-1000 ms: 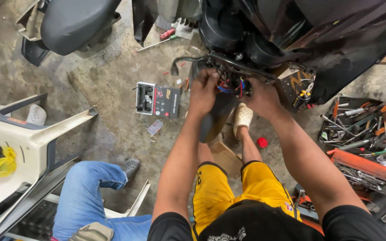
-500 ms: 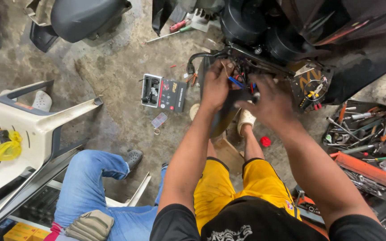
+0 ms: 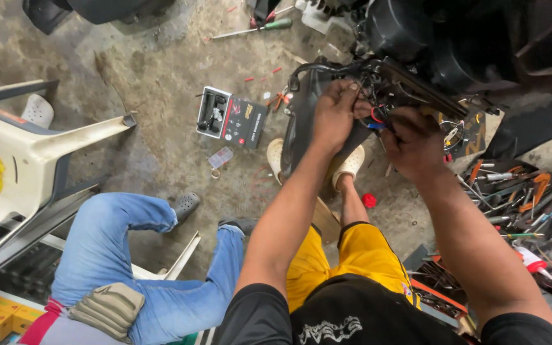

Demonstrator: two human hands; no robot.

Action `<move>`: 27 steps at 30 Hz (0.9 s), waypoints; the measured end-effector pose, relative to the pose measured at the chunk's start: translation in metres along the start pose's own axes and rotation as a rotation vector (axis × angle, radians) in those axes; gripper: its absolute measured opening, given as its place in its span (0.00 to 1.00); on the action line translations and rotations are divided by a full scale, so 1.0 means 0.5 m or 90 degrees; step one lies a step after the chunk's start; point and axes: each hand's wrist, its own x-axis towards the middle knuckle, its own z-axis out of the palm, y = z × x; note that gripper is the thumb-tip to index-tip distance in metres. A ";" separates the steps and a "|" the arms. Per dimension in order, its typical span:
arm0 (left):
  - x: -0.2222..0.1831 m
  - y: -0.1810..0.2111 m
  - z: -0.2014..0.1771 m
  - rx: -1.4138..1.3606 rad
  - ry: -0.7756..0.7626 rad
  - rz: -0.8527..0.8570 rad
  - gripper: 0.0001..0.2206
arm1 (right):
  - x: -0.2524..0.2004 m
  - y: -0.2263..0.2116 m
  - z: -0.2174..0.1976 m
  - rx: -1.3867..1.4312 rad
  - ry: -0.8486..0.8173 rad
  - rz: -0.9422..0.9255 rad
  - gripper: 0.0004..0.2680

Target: Repairing the electrical wiring on a motorcycle's front panel by connecting and taping wires.

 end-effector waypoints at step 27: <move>-0.001 -0.037 -0.019 -0.026 0.038 0.039 0.19 | 0.070 -0.061 -0.006 0.292 -0.145 0.297 0.09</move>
